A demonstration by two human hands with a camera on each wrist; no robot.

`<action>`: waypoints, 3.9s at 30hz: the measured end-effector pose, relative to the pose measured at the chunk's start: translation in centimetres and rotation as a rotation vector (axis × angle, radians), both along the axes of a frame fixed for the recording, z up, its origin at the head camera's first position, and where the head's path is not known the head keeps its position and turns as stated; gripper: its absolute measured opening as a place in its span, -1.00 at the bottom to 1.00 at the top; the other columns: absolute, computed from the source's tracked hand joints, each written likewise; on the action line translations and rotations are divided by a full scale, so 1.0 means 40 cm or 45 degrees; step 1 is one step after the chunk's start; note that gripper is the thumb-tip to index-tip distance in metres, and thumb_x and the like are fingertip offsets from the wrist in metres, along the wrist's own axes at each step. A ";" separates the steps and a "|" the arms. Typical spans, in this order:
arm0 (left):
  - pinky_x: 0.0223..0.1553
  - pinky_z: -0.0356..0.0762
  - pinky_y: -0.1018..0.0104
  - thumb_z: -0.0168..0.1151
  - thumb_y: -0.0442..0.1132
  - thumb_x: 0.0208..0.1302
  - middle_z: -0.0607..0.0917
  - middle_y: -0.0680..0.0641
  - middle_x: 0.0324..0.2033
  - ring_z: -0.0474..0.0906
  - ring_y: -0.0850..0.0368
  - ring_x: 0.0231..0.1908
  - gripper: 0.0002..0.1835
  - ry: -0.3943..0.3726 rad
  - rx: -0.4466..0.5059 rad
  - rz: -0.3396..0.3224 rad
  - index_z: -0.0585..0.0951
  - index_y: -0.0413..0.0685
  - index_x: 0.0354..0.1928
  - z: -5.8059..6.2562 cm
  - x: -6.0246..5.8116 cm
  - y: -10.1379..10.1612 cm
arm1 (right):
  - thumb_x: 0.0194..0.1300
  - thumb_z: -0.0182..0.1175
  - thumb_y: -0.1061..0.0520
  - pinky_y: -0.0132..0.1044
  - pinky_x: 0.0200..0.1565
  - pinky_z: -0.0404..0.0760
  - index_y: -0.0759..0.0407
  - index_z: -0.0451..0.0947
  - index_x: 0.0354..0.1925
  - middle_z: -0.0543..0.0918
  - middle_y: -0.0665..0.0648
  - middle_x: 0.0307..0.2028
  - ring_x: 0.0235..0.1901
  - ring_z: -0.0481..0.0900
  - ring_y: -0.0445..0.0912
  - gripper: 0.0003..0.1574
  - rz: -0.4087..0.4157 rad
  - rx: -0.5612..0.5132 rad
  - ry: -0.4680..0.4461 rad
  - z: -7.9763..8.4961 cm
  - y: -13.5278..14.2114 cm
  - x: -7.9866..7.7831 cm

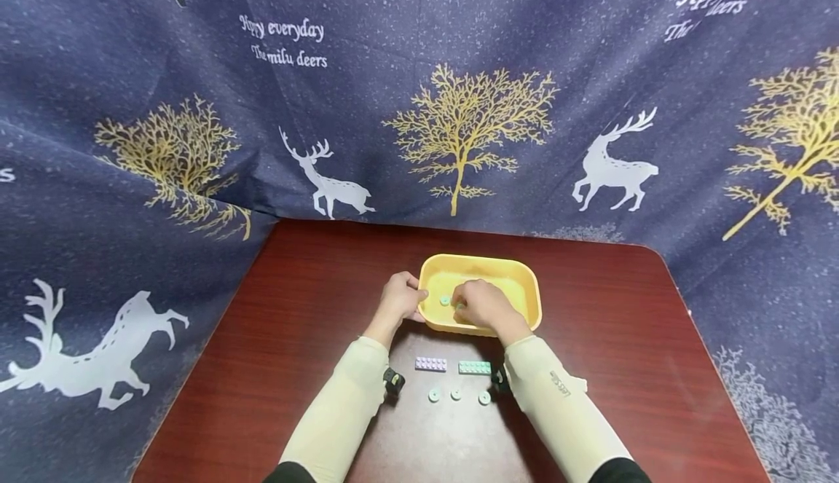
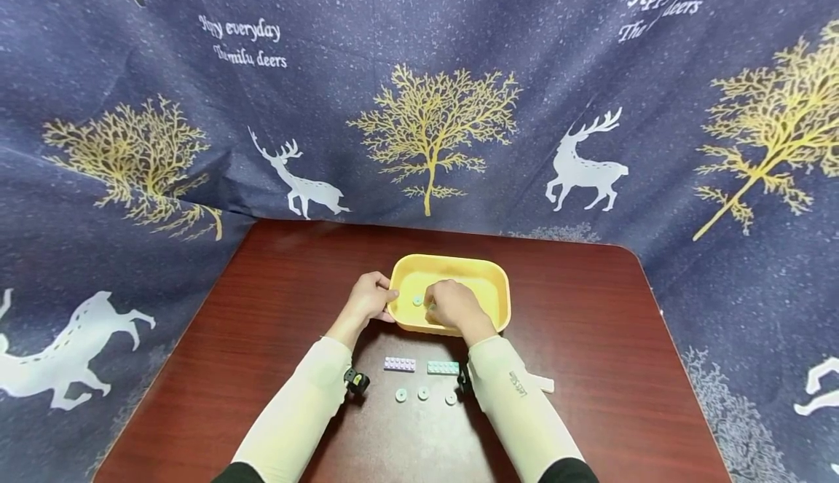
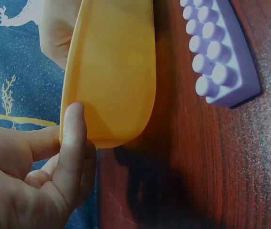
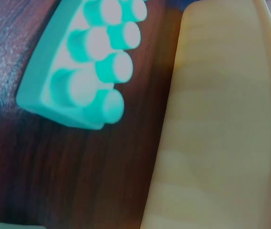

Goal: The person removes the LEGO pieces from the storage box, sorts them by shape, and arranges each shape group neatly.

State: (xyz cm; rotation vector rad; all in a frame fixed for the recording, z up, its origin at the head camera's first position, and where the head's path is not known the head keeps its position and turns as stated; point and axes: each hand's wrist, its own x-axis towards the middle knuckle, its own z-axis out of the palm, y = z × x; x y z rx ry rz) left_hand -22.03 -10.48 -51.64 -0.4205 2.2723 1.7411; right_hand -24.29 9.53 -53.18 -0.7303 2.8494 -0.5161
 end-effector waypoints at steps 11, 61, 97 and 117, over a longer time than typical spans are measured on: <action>-0.55 0.84 0.16 0.27 -0.46 0.36 0.68 -0.45 -0.19 0.78 -0.21 -0.47 -0.86 -0.009 0.007 0.003 0.54 -0.37 -0.12 0.008 0.007 0.004 | 0.12 0.47 0.01 -0.16 -0.28 0.74 -0.09 0.74 -0.37 0.73 -0.15 -0.42 -0.35 0.66 -0.14 -0.91 -0.008 -0.029 0.075 0.011 0.010 0.013; -0.57 0.84 0.15 0.26 -0.46 0.36 0.66 -0.44 -0.22 0.71 -0.04 -0.61 -0.86 0.010 -0.011 -0.005 0.52 -0.36 -0.12 0.016 0.013 0.007 | 0.20 0.45 0.00 -0.11 -0.32 0.75 -0.04 0.71 -0.16 0.67 -0.11 -0.29 -0.31 0.67 -0.13 -0.77 -0.101 -0.131 0.425 0.098 0.160 0.184; -0.52 0.85 0.14 0.25 -0.45 0.39 0.65 -0.44 -0.16 0.75 -0.08 -0.54 -0.84 -0.010 0.007 -0.003 0.52 -0.36 -0.07 0.028 0.000 0.011 | 0.18 0.51 -0.05 -0.18 -0.37 0.71 -0.04 0.68 -0.20 0.71 -0.09 -0.32 -0.40 0.68 -0.18 -0.74 -0.225 -0.136 0.380 0.052 0.226 0.318; -0.52 0.85 0.14 0.25 -0.44 0.40 0.63 -0.44 -0.16 0.78 -0.25 -0.40 -0.84 -0.009 0.013 -0.015 0.52 -0.36 -0.06 0.018 -0.001 0.010 | 0.16 0.52 -0.05 -0.22 -0.40 0.63 -0.11 0.63 -0.24 0.62 -0.11 -0.38 -0.43 0.55 -0.20 -0.74 -0.214 -0.110 0.301 0.013 0.233 0.376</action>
